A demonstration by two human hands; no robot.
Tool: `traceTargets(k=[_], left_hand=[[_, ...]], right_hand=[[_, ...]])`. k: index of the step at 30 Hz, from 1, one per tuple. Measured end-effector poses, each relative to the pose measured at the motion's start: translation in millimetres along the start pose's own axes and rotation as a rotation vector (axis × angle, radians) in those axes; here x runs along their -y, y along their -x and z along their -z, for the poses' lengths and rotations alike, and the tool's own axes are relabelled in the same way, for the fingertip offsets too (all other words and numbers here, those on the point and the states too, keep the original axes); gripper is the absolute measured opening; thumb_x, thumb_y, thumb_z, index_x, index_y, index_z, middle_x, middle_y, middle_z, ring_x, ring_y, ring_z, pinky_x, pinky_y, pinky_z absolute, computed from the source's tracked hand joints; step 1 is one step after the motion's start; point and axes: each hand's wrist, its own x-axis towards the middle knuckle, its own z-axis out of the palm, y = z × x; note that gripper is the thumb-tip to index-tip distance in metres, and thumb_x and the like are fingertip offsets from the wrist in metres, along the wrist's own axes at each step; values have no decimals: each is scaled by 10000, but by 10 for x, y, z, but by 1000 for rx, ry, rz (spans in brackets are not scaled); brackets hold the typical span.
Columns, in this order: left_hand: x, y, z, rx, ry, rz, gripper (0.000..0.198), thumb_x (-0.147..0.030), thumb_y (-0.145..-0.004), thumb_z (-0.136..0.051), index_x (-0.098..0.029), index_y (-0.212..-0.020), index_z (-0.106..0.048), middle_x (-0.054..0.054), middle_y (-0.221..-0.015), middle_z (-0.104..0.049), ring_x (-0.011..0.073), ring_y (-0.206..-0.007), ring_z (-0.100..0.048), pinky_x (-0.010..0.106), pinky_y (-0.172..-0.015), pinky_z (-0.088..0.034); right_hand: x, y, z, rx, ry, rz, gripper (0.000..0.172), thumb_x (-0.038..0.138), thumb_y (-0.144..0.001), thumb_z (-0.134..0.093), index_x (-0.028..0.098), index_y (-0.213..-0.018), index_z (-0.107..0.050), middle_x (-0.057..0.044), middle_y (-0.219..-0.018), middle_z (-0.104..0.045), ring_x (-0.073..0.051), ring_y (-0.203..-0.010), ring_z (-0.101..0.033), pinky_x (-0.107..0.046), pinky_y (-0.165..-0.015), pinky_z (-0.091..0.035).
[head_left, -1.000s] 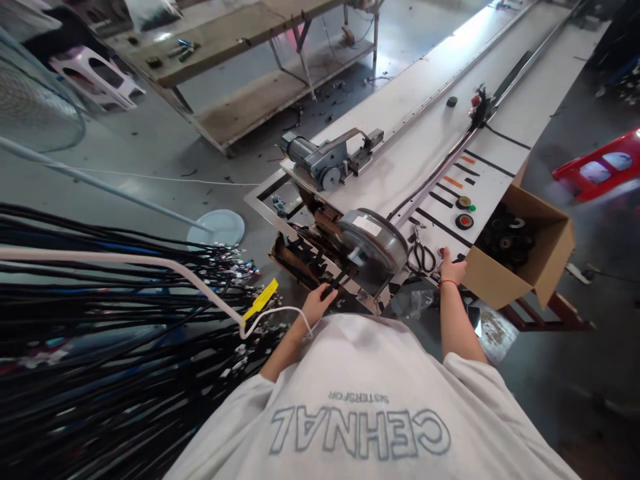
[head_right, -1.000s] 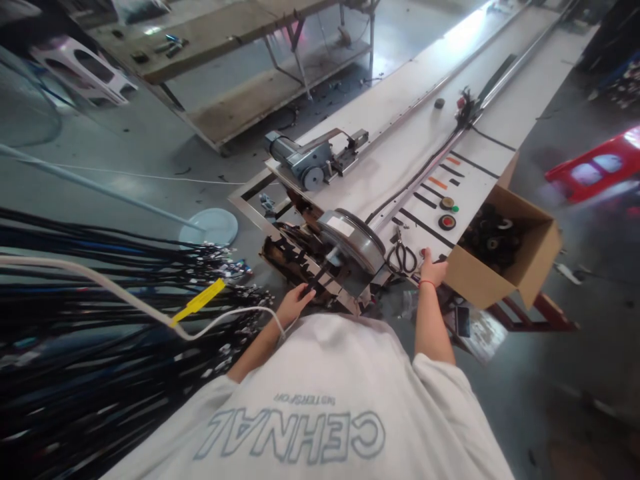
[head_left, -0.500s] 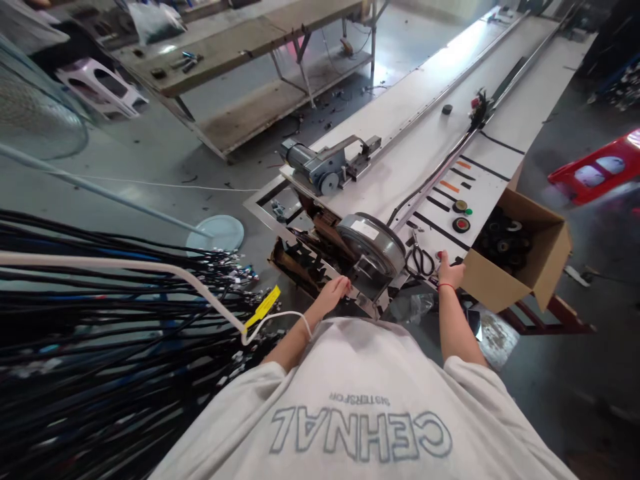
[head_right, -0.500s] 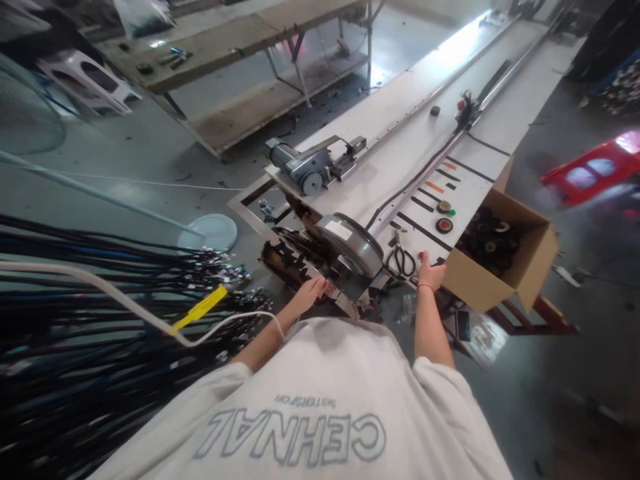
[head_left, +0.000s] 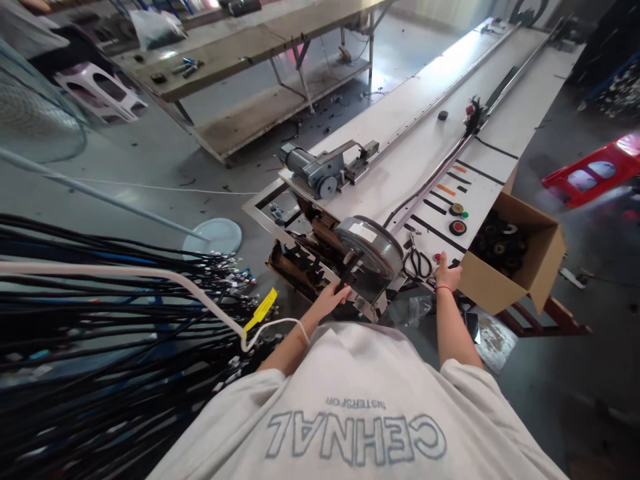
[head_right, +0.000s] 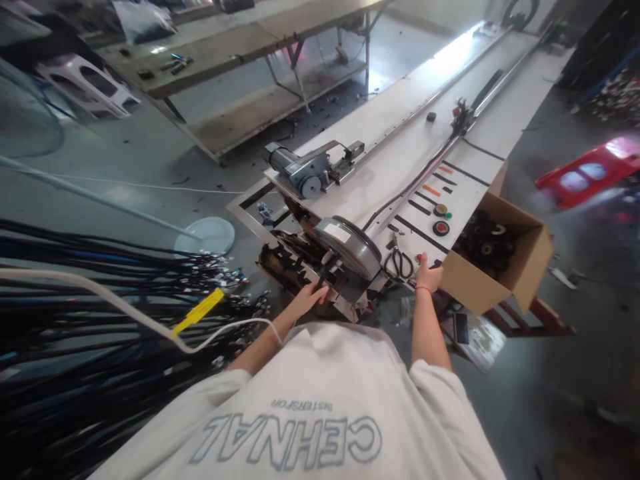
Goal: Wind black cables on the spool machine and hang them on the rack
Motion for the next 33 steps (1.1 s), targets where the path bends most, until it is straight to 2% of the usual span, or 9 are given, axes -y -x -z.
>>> traceTargets(k=[4,6,10,15,20,25,29,31,33], left_hand=[[245,36,201,303,-226,116,412,-576,-711,-615,-164,-707,-609,35,-705,-652,180,-721,-588,303,-751,-459],[354,97,348,396,-303,170,405,-565,-672,-650,-165,-730,-633,47,-763,-672,205,-773,-596,317,-790,-456],[357,294,616,402,-331,156,443,-593,-726,-592,-161,-816,-639,58,-843,-676,214,-826,-591,308,-807,-456],[51,478,778,387,-395,131,435,-572,-801,-532,-171,-941,-630,52,-945,-669,210,-902,-582,281,-832,-450],[-183,405,746,378,-388,89,418,-524,-809,-555,-171,-1025,-617,53,-1011,-662,212,-937,-583,278,-847,-454],[-258,191,591,419,-375,10,383,-519,-827,-545,-166,-960,-604,46,-931,-652,195,-861,-578,282,-799,-466],[-167,-27,530,457,-287,-22,337,-491,-800,-595,-173,-907,-626,46,-957,-675,193,-887,-589,289,-838,-466],[-43,-110,520,492,-278,46,302,-458,-744,-656,-172,-840,-655,36,-883,-693,192,-838,-604,290,-819,-471],[124,-144,510,534,-315,177,262,-408,-663,-716,-167,-759,-681,22,-767,-696,192,-755,-607,288,-769,-478]], right_hand=[[8,7,9,8,22,-4,790,675,-727,-652,60,-1206,-524,-268,-1181,-601,-386,-1129,-569,-461,-956,-442],[5,7,8,16,12,-3,775,667,-737,-646,58,-1202,-529,-267,-1181,-601,-385,-1128,-568,-460,-959,-440],[-20,-9,-12,17,-3,-12,782,671,-727,-652,63,-1203,-529,-265,-1185,-598,-389,-1129,-565,-468,-961,-437],[-36,-23,-28,15,-9,1,781,672,-732,-646,69,-1215,-525,-258,-1204,-592,-381,-1136,-563,-466,-973,-433],[-29,-18,-28,19,-10,-7,790,677,-730,-640,67,-1218,-517,-266,-1193,-591,-387,-1138,-561,-478,-970,-433],[-61,-33,-51,10,-10,7,791,700,-717,-631,86,-1202,-514,-259,-1178,-597,-379,-1132,-565,-467,-960,-440],[-65,-26,-58,-1,7,9,788,714,-723,-613,95,-1200,-512,-252,-1194,-593,-377,-1135,-564,-469,-967,-436],[-50,-13,-49,-1,19,6,779,709,-729,-610,93,-1196,-512,-252,-1202,-589,-379,-1135,-563,-471,-966,-436],[-31,0,-35,3,31,0,761,715,-748,-580,94,-1183,-516,-252,-1199,-590,-377,-1128,-567,-471,-959,-440]])
